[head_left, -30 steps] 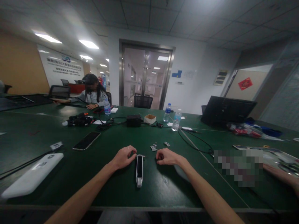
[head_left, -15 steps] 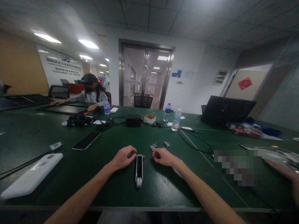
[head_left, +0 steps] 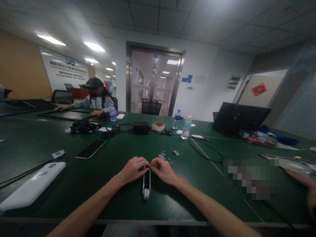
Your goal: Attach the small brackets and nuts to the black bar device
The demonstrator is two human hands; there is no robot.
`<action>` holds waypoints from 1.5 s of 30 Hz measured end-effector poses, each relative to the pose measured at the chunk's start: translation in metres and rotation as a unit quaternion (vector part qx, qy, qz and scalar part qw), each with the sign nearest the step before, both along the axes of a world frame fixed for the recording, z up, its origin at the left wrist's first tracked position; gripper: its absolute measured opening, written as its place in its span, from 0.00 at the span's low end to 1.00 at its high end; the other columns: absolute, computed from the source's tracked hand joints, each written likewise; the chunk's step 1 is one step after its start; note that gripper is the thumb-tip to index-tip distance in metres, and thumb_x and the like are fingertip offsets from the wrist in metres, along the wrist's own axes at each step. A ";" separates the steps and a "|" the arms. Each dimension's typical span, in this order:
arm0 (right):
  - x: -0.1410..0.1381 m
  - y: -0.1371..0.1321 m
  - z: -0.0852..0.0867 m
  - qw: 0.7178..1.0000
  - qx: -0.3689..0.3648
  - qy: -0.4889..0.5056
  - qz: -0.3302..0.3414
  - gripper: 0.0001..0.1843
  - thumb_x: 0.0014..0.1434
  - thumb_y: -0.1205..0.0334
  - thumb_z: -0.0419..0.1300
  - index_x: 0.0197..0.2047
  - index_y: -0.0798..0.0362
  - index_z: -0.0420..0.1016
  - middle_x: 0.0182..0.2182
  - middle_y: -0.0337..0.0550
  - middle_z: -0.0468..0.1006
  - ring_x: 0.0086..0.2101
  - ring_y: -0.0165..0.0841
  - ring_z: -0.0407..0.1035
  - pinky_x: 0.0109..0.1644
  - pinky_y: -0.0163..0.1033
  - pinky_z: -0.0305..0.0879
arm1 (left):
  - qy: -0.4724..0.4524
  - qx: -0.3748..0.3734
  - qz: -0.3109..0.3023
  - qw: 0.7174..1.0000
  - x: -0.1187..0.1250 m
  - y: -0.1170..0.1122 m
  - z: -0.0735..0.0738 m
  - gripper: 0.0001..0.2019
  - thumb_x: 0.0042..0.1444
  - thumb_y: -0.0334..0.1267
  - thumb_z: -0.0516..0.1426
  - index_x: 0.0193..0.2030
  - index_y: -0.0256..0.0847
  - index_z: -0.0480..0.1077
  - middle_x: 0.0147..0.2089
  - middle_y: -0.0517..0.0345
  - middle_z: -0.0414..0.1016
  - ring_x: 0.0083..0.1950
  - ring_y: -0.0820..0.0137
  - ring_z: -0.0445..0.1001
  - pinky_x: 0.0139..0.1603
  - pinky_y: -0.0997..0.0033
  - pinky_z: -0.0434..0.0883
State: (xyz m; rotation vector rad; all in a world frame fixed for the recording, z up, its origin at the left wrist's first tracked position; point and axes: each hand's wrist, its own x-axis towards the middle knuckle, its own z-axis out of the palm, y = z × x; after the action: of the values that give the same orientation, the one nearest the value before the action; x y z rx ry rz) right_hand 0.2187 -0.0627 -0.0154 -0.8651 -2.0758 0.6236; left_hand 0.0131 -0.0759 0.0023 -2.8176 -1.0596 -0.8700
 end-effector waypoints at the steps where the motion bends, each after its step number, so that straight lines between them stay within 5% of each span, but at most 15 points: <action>1: -0.001 -0.001 0.000 1.000 -0.004 0.003 0.007 0.04 0.57 0.63 0.59 0.38 0.52 0.70 0.30 0.37 0.72 0.29 0.28 0.65 0.33 0.34 0.62 | 0.008 0.007 -0.003 1.000 0.000 0.000 0.000 0.06 0.61 0.35 0.54 0.43 0.40 0.70 0.43 0.55 0.75 0.41 0.69 0.72 0.41 0.70 0.64; 18: -0.002 -0.002 0.002 0.998 0.000 0.047 0.049 0.07 0.55 0.66 0.59 0.39 0.53 0.70 0.30 0.38 0.74 0.27 0.28 0.65 0.33 0.34 0.63 | 0.007 0.094 -0.035 0.995 -0.002 0.007 -0.010 0.09 0.66 0.38 0.51 0.42 0.39 0.71 0.41 0.56 0.77 0.41 0.70 0.74 0.39 0.71 0.62; 26: 0.001 -0.005 0.006 0.997 0.014 0.040 0.064 0.11 0.53 0.69 0.58 0.42 0.53 0.69 0.32 0.38 0.74 0.30 0.29 0.67 0.36 0.35 0.65 | -0.011 0.080 -0.011 0.997 -0.004 0.009 -0.007 0.09 0.65 0.40 0.52 0.40 0.39 0.71 0.38 0.58 0.77 0.38 0.72 0.74 0.38 0.72 0.62; 35: 0.007 0.002 0.003 0.996 0.083 -0.030 0.001 0.09 0.54 0.70 0.56 0.40 0.54 0.71 0.34 0.41 0.74 0.33 0.30 0.67 0.39 0.37 0.64 | -0.026 -0.003 0.054 0.998 -0.022 0.017 -0.003 0.08 0.63 0.39 0.53 0.42 0.41 0.72 0.42 0.57 0.75 0.39 0.70 0.72 0.41 0.71 0.66; 45: 0.010 0.014 -0.005 0.989 0.067 -0.124 -0.038 0.06 0.53 0.72 0.56 0.33 0.53 0.71 0.29 0.39 0.73 0.31 0.30 0.66 0.37 0.35 0.62 | 0.034 -0.115 0.045 0.992 -0.032 0.019 0.001 0.07 0.60 0.36 0.55 0.43 0.40 0.73 0.43 0.56 0.75 0.42 0.69 0.73 0.43 0.72 0.68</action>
State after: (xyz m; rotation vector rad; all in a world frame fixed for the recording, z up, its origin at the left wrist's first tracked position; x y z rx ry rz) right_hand 0.2290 -0.0487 -0.0199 -0.9799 -2.2642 0.3436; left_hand -0.0193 -0.0571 0.0036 -2.9283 -1.3451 -0.6798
